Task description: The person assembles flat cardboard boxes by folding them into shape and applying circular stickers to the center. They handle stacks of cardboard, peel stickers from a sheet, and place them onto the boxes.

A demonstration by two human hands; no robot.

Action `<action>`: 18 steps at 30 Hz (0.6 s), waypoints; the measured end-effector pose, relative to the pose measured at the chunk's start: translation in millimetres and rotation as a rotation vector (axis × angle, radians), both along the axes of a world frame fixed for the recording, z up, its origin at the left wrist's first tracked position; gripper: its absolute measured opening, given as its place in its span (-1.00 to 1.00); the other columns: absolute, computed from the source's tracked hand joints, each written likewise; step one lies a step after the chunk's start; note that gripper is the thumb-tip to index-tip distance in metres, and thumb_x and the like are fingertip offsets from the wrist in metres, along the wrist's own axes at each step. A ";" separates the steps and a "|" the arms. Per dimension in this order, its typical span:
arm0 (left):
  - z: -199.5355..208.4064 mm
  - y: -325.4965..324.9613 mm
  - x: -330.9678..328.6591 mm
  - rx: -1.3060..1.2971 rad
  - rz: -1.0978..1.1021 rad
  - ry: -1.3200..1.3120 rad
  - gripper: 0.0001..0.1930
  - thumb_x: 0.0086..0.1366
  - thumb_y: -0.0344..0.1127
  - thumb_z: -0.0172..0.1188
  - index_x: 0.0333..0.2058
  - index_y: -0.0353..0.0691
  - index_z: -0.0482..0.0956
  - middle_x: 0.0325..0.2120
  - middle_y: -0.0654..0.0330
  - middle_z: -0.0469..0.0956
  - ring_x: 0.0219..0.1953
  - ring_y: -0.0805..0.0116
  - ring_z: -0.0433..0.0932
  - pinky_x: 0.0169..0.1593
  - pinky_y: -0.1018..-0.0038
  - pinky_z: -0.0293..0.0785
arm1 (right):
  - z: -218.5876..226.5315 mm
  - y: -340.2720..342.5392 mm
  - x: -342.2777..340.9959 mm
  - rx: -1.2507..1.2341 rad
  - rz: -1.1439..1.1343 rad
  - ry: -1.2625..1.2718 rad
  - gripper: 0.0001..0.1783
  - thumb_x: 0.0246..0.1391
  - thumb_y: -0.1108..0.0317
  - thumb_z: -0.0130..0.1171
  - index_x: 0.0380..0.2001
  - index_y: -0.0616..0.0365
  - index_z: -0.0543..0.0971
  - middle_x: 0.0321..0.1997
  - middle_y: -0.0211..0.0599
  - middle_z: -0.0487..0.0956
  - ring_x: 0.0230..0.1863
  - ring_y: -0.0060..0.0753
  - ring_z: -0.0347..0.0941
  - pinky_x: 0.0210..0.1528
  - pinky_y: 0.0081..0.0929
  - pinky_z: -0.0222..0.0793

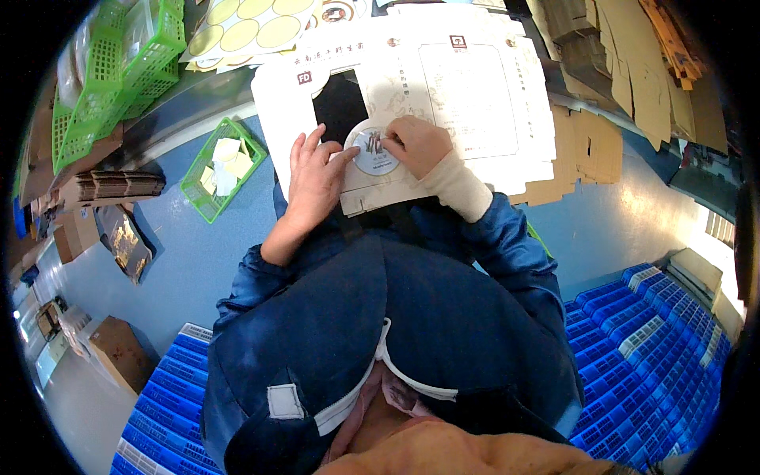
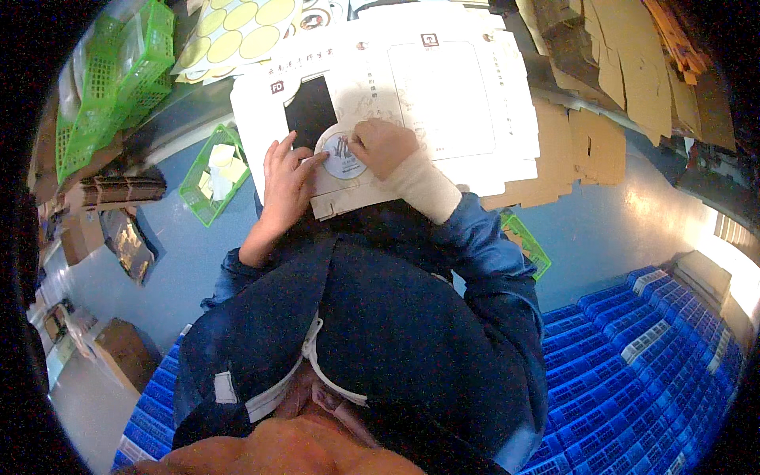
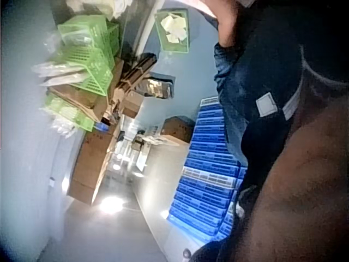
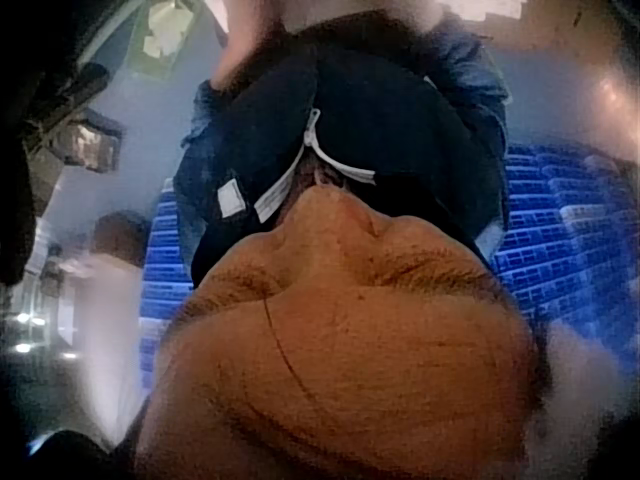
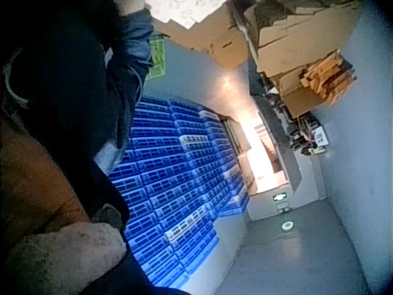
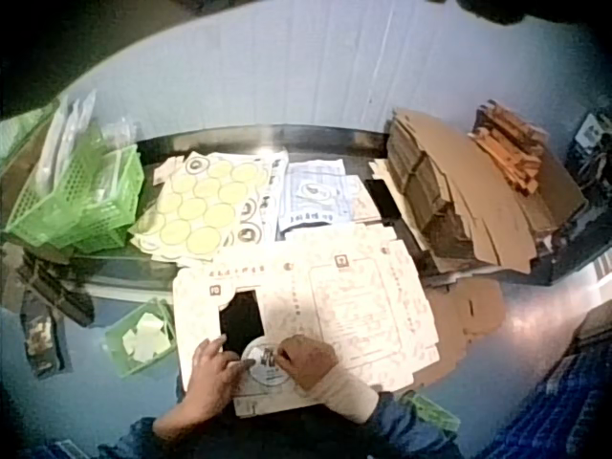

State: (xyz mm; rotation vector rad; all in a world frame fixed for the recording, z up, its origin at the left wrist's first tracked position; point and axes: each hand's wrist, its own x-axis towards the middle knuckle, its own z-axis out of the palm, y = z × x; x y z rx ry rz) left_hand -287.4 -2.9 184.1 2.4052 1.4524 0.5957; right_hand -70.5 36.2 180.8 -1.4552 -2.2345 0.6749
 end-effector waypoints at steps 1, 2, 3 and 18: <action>-0.6 -0.6 0.7 -0.005 -0.003 -0.011 -0.66 0.07 -0.51 0.07 -0.15 -0.05 0.57 -0.28 0.19 0.44 0.14 0.04 0.24 0.25 0.06 -0.05 | 2.1 0.3 -1.2 0.049 -0.001 -0.069 -0.77 0.02 0.19 0.17 -0.39 0.14 0.53 -0.47 -0.25 0.54 -0.44 -0.19 0.49 -0.41 -0.37 0.39; -1.1 -0.8 0.7 -0.010 -0.007 -0.022 -0.65 0.07 -0.51 0.07 -0.15 -0.03 0.57 -0.29 0.20 0.43 0.14 0.04 0.23 0.26 0.06 -0.07 | 5.7 2.0 -1.4 -0.001 0.003 -0.124 -0.77 0.03 0.19 0.16 -0.37 0.13 0.52 -0.46 -0.23 0.55 -0.44 -0.18 0.50 -0.40 -0.37 0.40; -1.8 -0.5 0.4 -0.009 -0.010 -0.029 -0.65 0.07 -0.51 0.07 -0.16 -0.03 0.57 -0.29 0.20 0.43 0.14 0.04 0.23 0.26 0.06 -0.07 | 10.9 5.0 -1.6 -0.052 0.006 -0.178 -0.77 0.03 0.19 0.14 -0.35 0.13 0.52 -0.44 -0.22 0.55 -0.44 -0.17 0.50 -0.38 -0.36 0.41; -3.2 -0.3 -14.0 -0.002 0.130 -0.215 -0.62 0.08 -0.55 0.00 -0.07 -0.22 0.47 -0.11 0.06 0.39 0.13 -0.02 0.23 0.22 0.13 0.05 | 9.1 14.0 -1.0 -0.338 -0.079 0.545 -0.72 0.07 0.49 0.02 -0.11 0.28 0.44 -0.13 -0.15 0.53 -0.14 -0.40 0.50 -0.07 -0.50 0.42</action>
